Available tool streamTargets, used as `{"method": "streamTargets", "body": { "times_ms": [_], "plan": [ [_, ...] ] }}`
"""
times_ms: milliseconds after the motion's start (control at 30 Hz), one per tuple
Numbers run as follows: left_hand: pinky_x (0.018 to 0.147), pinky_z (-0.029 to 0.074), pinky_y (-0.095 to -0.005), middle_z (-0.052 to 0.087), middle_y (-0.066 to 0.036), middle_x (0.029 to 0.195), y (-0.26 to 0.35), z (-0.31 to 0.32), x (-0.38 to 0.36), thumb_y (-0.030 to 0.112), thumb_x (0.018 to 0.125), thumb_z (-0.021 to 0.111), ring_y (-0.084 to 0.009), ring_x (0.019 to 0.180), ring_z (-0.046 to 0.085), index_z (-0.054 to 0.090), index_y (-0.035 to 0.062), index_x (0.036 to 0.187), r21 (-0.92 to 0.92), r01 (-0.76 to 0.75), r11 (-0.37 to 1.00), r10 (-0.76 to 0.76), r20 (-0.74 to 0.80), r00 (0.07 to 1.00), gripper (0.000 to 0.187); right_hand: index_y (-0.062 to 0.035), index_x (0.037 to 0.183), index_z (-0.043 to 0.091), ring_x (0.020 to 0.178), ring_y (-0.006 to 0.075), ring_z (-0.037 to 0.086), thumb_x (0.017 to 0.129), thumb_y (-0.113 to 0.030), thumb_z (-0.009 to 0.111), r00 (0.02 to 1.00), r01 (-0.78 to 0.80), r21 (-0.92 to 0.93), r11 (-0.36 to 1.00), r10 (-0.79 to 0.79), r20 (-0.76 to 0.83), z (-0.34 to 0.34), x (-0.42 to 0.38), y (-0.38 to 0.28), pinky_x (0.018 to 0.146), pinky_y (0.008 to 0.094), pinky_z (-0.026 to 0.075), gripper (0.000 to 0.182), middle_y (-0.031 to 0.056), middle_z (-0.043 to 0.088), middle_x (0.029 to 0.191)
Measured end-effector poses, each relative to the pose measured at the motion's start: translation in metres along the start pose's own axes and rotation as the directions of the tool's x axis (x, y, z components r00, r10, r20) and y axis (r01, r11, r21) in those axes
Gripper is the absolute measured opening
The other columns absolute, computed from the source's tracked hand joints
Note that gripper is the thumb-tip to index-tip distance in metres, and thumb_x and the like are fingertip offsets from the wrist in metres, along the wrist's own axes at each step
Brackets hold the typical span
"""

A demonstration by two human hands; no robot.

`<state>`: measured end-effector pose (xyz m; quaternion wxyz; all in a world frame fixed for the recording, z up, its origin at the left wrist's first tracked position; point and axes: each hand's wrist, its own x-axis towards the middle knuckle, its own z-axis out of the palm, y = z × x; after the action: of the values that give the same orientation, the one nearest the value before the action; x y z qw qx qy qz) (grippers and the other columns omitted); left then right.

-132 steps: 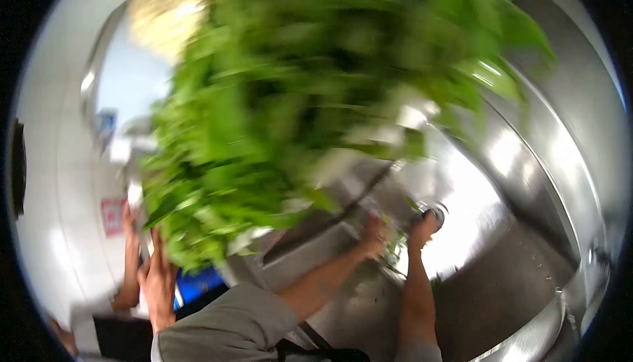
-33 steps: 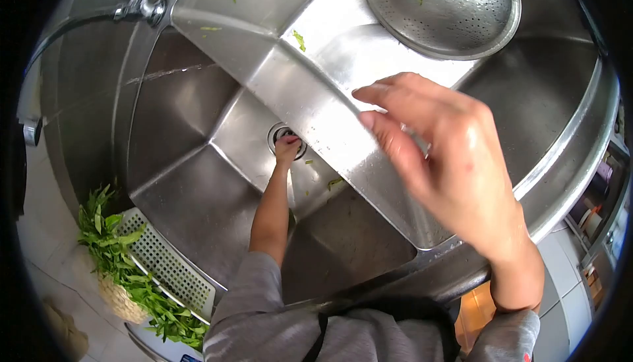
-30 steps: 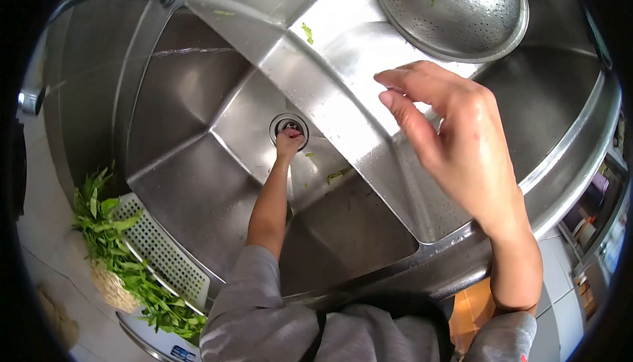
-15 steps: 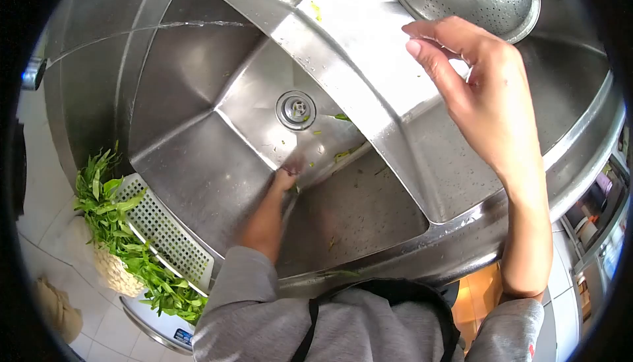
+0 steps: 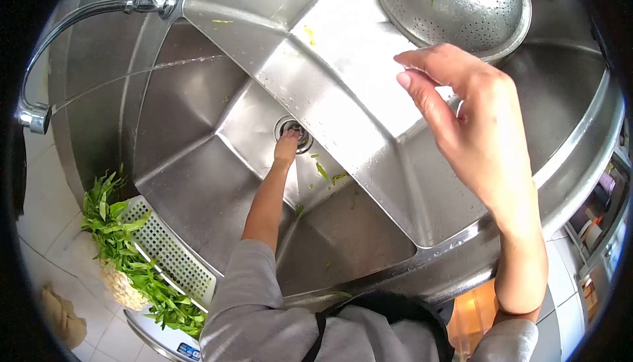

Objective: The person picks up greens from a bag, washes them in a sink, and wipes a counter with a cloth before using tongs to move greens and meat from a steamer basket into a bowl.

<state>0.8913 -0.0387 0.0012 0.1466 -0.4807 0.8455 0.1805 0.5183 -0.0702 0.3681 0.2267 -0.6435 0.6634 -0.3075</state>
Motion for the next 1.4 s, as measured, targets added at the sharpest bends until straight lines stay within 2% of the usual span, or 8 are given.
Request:
{"method": "streamTargets", "body": {
  "times_ms": [133, 333, 700, 900, 1100, 1200, 1233, 1400],
  "plan": [
    [0.078, 0.046, -0.0379, 0.055, -0.014, 0.099, -0.002, -0.006, 0.005, 0.008, 0.077, 0.046, -0.0300, 0.092, 0.054, 0.056, 0.0012, 0.092, -0.058, -0.052, 0.997, 0.064, 0.207, 0.976, 0.019, -0.0002, 0.088, 0.062, 0.061, 0.0150, 0.057, 0.079, -0.009, 0.058, 0.991, -0.128, 0.014, 0.992, 0.128, 0.047, 0.000, 0.000, -0.005, 0.047, 0.0240, 0.041, 0.013, 0.0096, 0.061, 0.075],
    [0.072, 0.047, -0.0353, 0.060, -0.018, 0.085, 0.014, 0.006, -0.001, 0.001, 0.068, 0.051, -0.0323, 0.079, 0.058, 0.060, -0.0017, 0.083, -0.527, 0.197, 0.827, -0.277, -0.077, 0.958, 0.017, 0.0006, 0.090, 0.062, 0.064, 0.0131, 0.057, 0.078, -0.009, 0.058, 0.980, -0.197, 0.038, 0.980, 0.196, 0.020, -0.001, 0.004, -0.005, 0.050, 0.0228, 0.042, 0.016, 0.0088, 0.061, 0.077],
    [0.065, 0.045, -0.0266, 0.060, -0.010, 0.076, -0.005, 0.030, 0.014, 0.019, 0.065, 0.074, -0.0165, 0.066, 0.056, 0.059, -0.0027, 0.085, -0.816, 0.505, 0.282, -0.227, 0.454, 0.861, 0.033, 0.0025, 0.091, 0.061, 0.071, 0.0133, 0.058, 0.077, -0.005, 0.058, 0.988, -0.154, 0.075, 0.985, 0.152, 0.035, -0.004, 0.007, -0.010, 0.065, 0.0222, 0.044, 0.016, 0.0095, 0.061, 0.078],
    [0.080, 0.042, -0.0328, 0.057, -0.014, 0.086, 0.070, -0.020, 0.015, 0.005, 0.067, 0.062, -0.0283, 0.094, 0.052, 0.058, 0.0024, 0.091, -0.763, -0.118, 0.636, 0.239, 0.048, 0.970, 0.025, 0.0020, 0.092, 0.061, 0.070, 0.0109, 0.056, 0.078, -0.007, 0.058, 0.979, -0.201, 0.091, 0.975, 0.198, 0.045, -0.005, 0.007, -0.013, 0.064, 0.0222, 0.044, 0.016, 0.0072, 0.061, 0.078],
    [0.094, 0.033, -0.0383, 0.042, -0.015, 0.122, 0.164, 0.003, 0.044, 0.004, 0.068, 0.059, -0.0332, 0.116, 0.036, 0.053, 0.0081, 0.109, -0.800, -0.060, 0.597, -0.033, -0.099, 0.995, 0.042, 0.0018, 0.091, 0.061, 0.069, 0.0103, 0.056, 0.079, -0.010, 0.058, 0.985, -0.171, 0.081, 0.982, 0.168, 0.039, 0.002, 0.005, -0.007, 0.059, 0.0214, 0.043, 0.017, 0.0077, 0.061, 0.077],
    [0.097, 0.030, -0.0385, 0.039, -0.016, 0.125, 0.199, 0.002, -0.010, 0.005, 0.067, 0.060, -0.0336, 0.118, 0.034, 0.049, 0.0075, 0.115, -0.711, -0.190, 0.677, 0.222, -0.050, 0.974, 0.049, 0.0014, 0.089, 0.061, 0.066, 0.0104, 0.056, 0.079, -0.011, 0.058, 0.983, -0.185, 0.076, 0.980, 0.183, 0.034, 0.002, 0.004, -0.007, 0.054, 0.0213, 0.042, 0.017, 0.0079, 0.061, 0.077],
    [0.098, 0.030, -0.0378, 0.041, -0.016, 0.123, 0.199, 0.005, -0.015, 0.007, 0.066, 0.062, -0.0330, 0.118, 0.034, 0.049, 0.0063, 0.113, -0.857, -0.196, 0.477, 0.184, -0.120, 0.975, 0.049, 0.0014, 0.089, 0.061, 0.066, 0.0104, 0.056, 0.079, -0.011, 0.058, 0.982, -0.189, 0.076, 0.979, 0.188, 0.030, -0.001, 0.004, -0.008, 0.054, 0.0213, 0.042, 0.017, 0.0079, 0.061, 0.077],
    [0.091, 0.036, -0.0396, 0.045, -0.018, 0.116, 0.158, -0.031, -0.028, 0.008, 0.068, 0.060, -0.0336, 0.107, 0.044, 0.053, 0.0031, 0.107, -0.828, 0.030, 0.561, 0.026, 0.054, 0.998, 0.039, 0.0023, 0.094, 0.060, 0.079, 0.0109, 0.054, 0.082, -0.012, 0.055, 0.964, -0.255, 0.041, 0.966, 0.250, 0.093, -0.015, 0.006, -0.013, 0.073, 0.0223, 0.041, 0.019, 0.0072, 0.061, 0.084]
  ]
}}
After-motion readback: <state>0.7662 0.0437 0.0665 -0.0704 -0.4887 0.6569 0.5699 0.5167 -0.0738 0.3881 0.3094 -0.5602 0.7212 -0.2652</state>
